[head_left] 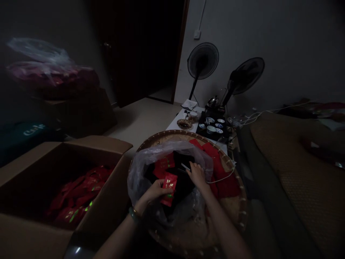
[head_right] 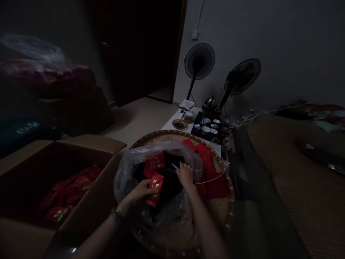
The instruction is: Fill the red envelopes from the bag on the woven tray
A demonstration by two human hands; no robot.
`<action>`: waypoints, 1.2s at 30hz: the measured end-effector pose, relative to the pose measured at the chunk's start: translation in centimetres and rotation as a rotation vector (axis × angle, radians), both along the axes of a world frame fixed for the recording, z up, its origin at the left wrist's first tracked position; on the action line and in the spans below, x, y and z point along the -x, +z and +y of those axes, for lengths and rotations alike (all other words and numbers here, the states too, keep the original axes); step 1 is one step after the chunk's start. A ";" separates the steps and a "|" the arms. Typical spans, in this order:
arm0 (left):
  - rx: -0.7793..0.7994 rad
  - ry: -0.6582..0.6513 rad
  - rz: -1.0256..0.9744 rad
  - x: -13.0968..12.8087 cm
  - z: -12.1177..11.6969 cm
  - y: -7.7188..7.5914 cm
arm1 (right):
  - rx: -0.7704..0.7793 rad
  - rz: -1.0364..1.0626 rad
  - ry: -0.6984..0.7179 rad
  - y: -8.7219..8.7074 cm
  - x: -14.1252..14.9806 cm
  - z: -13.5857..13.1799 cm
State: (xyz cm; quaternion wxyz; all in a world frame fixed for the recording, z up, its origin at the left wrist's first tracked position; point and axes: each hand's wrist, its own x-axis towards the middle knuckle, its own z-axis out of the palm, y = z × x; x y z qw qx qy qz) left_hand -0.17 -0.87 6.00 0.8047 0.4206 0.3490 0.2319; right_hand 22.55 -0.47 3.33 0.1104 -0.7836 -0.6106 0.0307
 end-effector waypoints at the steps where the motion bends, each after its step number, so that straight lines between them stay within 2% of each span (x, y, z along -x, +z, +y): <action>1: -0.004 0.007 -0.003 0.1 0.1 -0.2 | 0.030 -0.039 0.022 -0.1 0.1 0.0; 6: -0.030 0.034 -0.006 0.1 0.4 -0.9 | 0.065 -0.124 0.104 -0.9 0.1 -1.1; 9: -0.066 0.026 0.013 0.1 0.5 -1.1 | 0.072 -0.090 0.125 -1.1 -0.7 -1.5; 17: -0.089 0.034 0.014 0.0 0.6 -1.5 | 0.139 -0.038 0.207 0.0 -1.9 -1.6; 20: -0.107 0.030 0.027 -0.1 0.7 -1.8 | 0.132 0.030 0.195 0.9 -2.0 -1.7; 23: -0.141 0.076 0.048 -0.5 1.0 -2.3 | 0.126 0.115 0.239 2.5 -2.0 -1.7; 28: -0.206 0.122 0.081 -1.9 1.0 -2.3 | 0.205 0.205 0.308 5.2 -1.1 -1.9; 32: -0.225 0.129 0.117 -2.8 0.7 -1.8 | 0.175 0.206 0.314 6.0 -0.3 -2.0; 36: -0.243 0.077 0.126 -2.9 0.5 -1.9 | 0.126 0.202 0.326 5.9 -0.2 -2.1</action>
